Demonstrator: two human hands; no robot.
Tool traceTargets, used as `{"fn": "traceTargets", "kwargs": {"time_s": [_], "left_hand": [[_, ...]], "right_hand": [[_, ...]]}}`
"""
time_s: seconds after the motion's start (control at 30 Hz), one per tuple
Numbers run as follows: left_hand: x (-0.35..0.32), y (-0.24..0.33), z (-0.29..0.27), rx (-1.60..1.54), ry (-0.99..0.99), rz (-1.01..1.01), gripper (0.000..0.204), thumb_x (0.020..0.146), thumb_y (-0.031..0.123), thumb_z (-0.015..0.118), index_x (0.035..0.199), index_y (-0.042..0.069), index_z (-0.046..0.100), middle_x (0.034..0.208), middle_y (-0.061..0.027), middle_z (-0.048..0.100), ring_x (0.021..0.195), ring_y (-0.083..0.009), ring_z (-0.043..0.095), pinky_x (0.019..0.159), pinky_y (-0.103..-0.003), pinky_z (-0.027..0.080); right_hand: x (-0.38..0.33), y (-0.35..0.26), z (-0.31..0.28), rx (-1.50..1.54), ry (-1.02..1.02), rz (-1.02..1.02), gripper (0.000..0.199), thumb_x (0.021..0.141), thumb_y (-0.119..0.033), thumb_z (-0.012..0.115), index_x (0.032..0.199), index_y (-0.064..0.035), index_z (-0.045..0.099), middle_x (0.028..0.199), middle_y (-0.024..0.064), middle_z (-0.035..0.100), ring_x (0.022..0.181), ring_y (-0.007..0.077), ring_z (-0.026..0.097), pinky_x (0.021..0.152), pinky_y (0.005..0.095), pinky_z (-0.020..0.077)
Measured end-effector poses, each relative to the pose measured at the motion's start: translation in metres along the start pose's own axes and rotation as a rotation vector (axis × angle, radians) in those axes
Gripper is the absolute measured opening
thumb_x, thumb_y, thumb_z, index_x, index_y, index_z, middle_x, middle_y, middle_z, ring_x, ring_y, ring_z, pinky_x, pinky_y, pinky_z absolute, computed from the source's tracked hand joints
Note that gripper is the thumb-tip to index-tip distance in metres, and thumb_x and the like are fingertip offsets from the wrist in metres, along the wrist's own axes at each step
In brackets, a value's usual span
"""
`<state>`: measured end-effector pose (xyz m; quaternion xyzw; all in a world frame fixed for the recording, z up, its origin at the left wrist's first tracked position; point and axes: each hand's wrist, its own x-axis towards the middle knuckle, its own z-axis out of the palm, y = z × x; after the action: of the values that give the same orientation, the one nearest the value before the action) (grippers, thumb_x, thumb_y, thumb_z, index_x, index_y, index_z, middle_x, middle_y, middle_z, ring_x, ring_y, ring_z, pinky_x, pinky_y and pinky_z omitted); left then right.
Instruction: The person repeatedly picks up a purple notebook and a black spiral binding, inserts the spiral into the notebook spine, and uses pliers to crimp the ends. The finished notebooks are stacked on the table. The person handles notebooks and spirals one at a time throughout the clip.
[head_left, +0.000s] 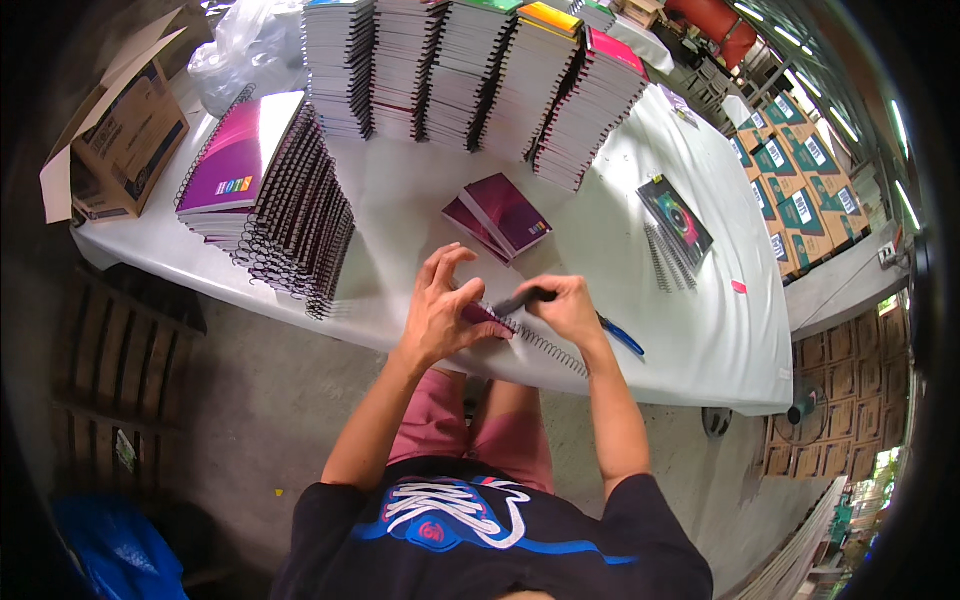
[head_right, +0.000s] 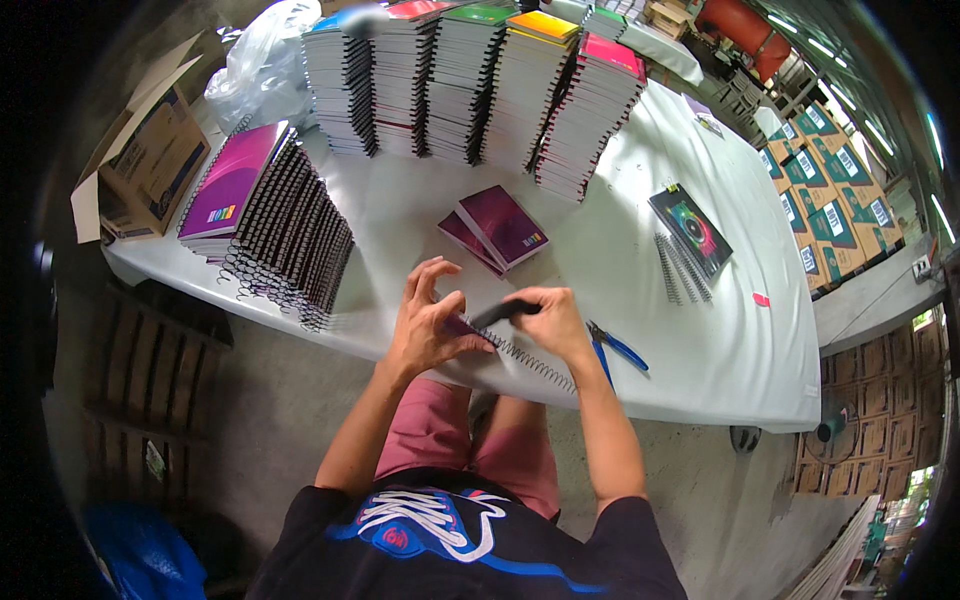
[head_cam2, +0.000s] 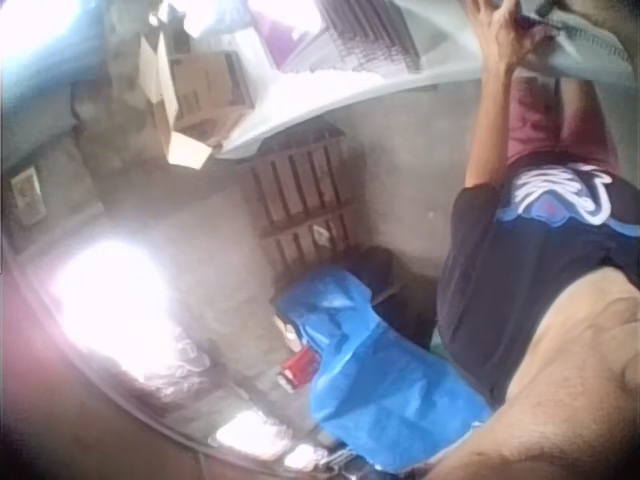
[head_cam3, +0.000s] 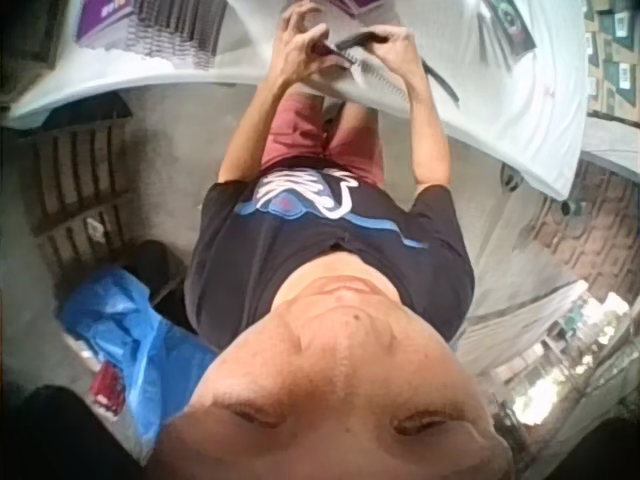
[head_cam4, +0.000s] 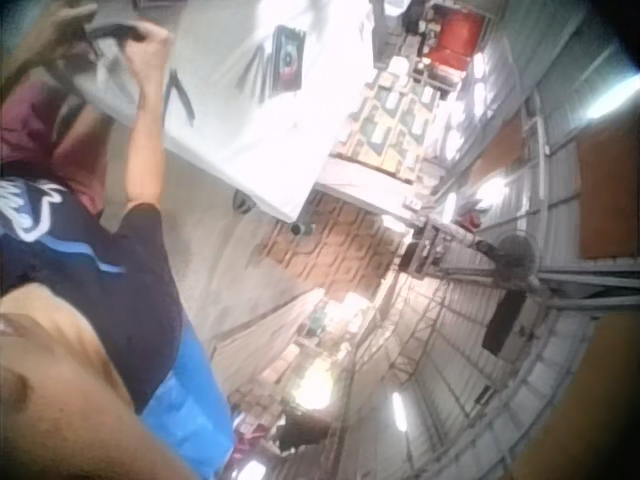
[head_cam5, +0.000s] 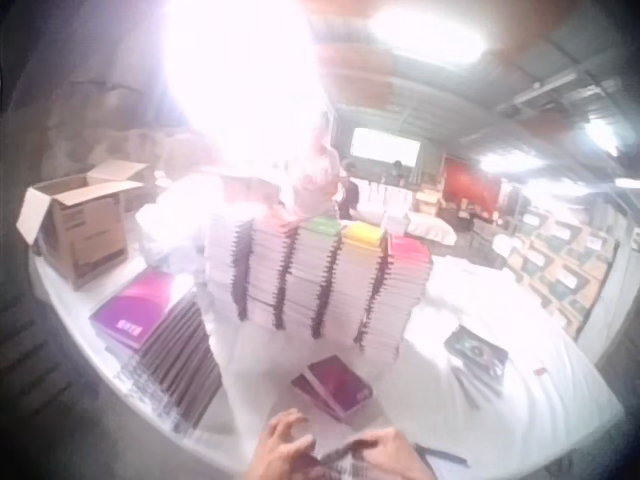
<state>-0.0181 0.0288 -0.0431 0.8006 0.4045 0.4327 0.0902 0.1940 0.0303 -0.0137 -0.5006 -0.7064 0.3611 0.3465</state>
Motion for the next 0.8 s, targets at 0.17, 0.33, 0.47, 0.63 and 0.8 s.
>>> {"fn": "traceTargets", "kwargs": {"time_s": [0.17,0.33,0.47,0.63,0.8], "left_hand": [[0.000,-0.003,0.002,-0.038,0.059,-0.103,0.060,0.044,0.048,0.085,0.077,0.008,0.055,0.129,-0.0119,0.035,0.115,-0.0340,0.039,0.095,-0.046,0.040],[-0.003,-0.015,0.014,-0.320,0.128,-0.270,0.070,0.036,0.040,0.092,0.085,0.009,0.053,0.128,-0.0125,0.031,0.108,-0.0302,0.041,0.089,-0.043,0.043],[-0.004,-0.016,0.026,-0.489,0.180,-0.331,0.094,0.035,0.039,0.093,0.105,0.010,0.039,0.123,-0.0132,0.032,0.108,-0.0292,0.041,0.087,-0.041,0.043],[-0.004,-0.026,0.044,-0.486,0.166,-0.241,0.112,0.034,0.041,0.094,0.112,0.011,0.020,0.117,-0.0147,0.032,0.109,-0.0292,0.040,0.088,-0.039,0.041],[-0.005,-0.031,0.048,-0.555,0.102,-0.283,0.107,0.035,0.044,0.093,0.103,0.007,0.019,0.106,-0.0124,0.031,0.106,-0.0266,0.037,0.087,-0.037,0.040]], "right_hand": [[-0.003,-0.018,0.009,0.445,-0.034,-0.146,0.018,0.071,0.008,0.062,0.085,0.0002,0.070,0.080,0.0059,0.069,0.074,0.0109,0.062,0.069,0.0241,0.0479],[0.003,-0.011,0.009,0.354,0.108,0.076,0.017,0.073,0.001,0.065,0.088,-0.0010,0.071,0.077,0.0065,0.069,0.068,0.0088,0.061,0.064,0.0243,0.0484],[0.006,-0.018,0.018,0.147,0.091,0.093,0.014,0.074,0.003,0.062,0.086,0.0009,0.071,0.076,0.0075,0.069,0.070,0.0108,0.063,0.067,0.0254,0.0503],[0.007,-0.014,0.013,0.468,0.005,-0.104,0.017,0.072,0.004,0.063,0.087,0.0006,0.070,0.077,0.0047,0.069,0.073,0.0100,0.062,0.069,0.0238,0.0483],[0.022,-0.006,0.010,0.294,0.080,0.059,0.019,0.070,0.003,0.065,0.086,-0.0028,0.072,0.072,0.0073,0.068,0.067,0.0083,0.061,0.064,0.0223,0.0481]]}}
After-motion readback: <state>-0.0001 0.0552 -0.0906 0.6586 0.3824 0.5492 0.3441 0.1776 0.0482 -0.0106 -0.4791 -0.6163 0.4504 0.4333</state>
